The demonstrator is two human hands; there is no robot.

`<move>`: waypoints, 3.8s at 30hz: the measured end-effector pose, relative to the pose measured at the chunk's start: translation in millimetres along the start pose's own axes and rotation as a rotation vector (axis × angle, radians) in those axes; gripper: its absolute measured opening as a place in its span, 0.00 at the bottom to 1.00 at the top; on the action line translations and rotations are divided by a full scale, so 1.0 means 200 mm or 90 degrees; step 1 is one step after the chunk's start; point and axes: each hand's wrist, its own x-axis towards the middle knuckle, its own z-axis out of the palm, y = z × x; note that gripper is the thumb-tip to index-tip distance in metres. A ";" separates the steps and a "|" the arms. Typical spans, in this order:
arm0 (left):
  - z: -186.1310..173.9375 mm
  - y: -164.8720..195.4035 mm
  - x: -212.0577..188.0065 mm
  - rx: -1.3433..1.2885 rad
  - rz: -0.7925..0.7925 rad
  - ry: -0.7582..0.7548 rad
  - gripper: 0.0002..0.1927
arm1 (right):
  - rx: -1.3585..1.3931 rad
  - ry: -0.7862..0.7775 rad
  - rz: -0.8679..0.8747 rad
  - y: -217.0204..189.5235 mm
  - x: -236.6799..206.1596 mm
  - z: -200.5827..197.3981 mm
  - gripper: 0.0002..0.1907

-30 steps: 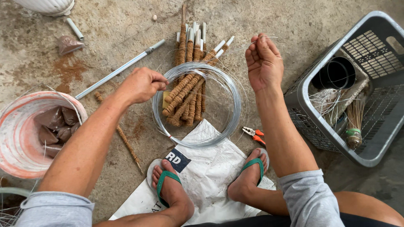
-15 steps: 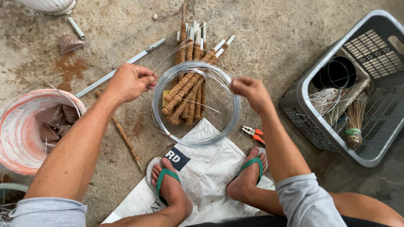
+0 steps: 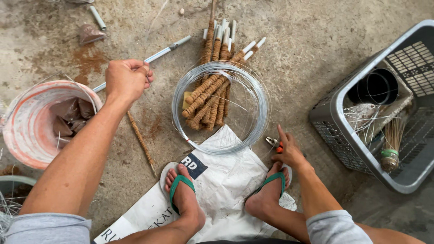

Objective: The person sits on the floor and uses pliers to cut and bend thin metal wire. They form loops and attach the wire to small white plastic pieces, then place the finished components into a nearby basket.

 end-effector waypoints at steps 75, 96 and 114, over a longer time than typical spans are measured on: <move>-0.03 -0.30 -0.35 0.033 0.259 0.073 0.08 | 1.023 -0.634 -0.027 -1.18 0.19 0.24 0.17; -0.01 -0.27 -0.39 0.036 0.256 0.047 0.08 | 1.163 -0.608 0.100 -1.30 0.06 0.21 0.14; 0.01 -0.35 -0.41 0.044 0.307 0.042 0.09 | 1.276 -0.688 0.076 -1.26 0.04 0.43 0.12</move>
